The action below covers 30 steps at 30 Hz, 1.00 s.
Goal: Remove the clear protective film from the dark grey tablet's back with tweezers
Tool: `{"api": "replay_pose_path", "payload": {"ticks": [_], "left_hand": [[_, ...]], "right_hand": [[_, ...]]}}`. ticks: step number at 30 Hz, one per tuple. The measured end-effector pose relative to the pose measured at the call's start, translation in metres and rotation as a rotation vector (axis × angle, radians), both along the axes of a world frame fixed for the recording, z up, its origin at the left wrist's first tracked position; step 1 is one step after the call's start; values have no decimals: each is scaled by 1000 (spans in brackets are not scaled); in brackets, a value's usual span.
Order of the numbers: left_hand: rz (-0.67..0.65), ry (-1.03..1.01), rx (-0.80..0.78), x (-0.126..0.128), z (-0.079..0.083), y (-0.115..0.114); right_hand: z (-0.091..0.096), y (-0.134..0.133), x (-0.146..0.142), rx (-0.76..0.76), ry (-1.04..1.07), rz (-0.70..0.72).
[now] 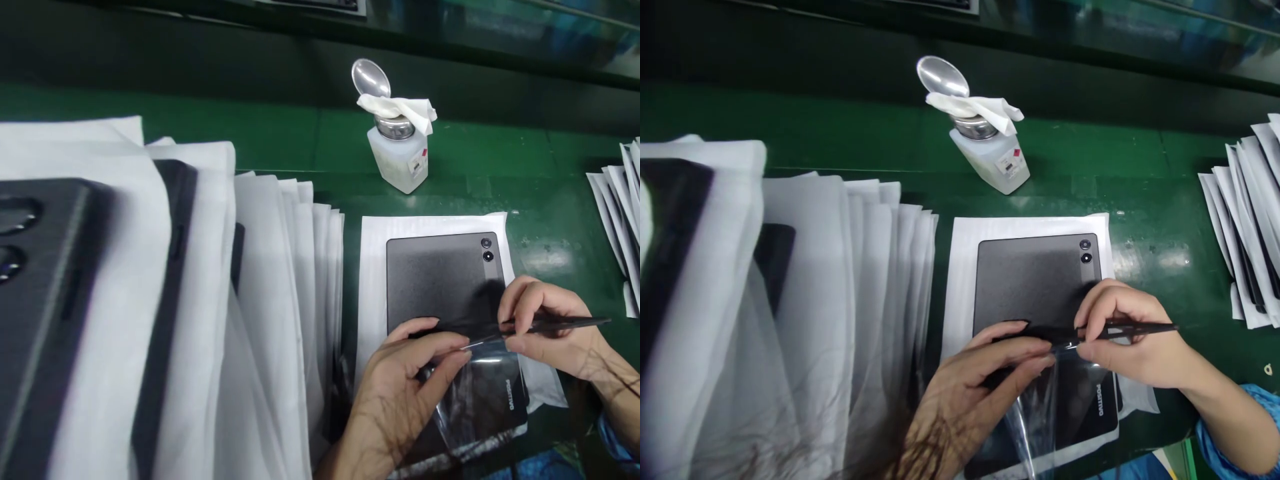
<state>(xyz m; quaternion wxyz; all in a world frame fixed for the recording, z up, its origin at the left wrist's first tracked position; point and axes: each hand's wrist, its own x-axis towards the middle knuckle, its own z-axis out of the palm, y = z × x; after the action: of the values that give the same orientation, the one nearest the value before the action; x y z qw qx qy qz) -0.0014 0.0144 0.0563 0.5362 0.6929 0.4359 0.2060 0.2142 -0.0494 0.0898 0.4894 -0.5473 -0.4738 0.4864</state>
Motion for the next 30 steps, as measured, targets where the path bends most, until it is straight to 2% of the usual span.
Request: {"api": "replay_pose_path", "payload": {"ticks": [4, 11, 23, 30], "left_hand": [[-20, -28, 143, 0, -1, 1], [-59, -73, 292, 3, -1, -1], [-71, -75, 353, 0, -3, 1], [-86, -48, 343, 0, -1, 0]], "right_hand": [[-2, 0, -4, 22, -54, 20], [-1, 2, -5, 50, -100, -2], [-5, -2, -5, 42, -84, -18], [-6, -3, -4, 128, -14, 26]]}}
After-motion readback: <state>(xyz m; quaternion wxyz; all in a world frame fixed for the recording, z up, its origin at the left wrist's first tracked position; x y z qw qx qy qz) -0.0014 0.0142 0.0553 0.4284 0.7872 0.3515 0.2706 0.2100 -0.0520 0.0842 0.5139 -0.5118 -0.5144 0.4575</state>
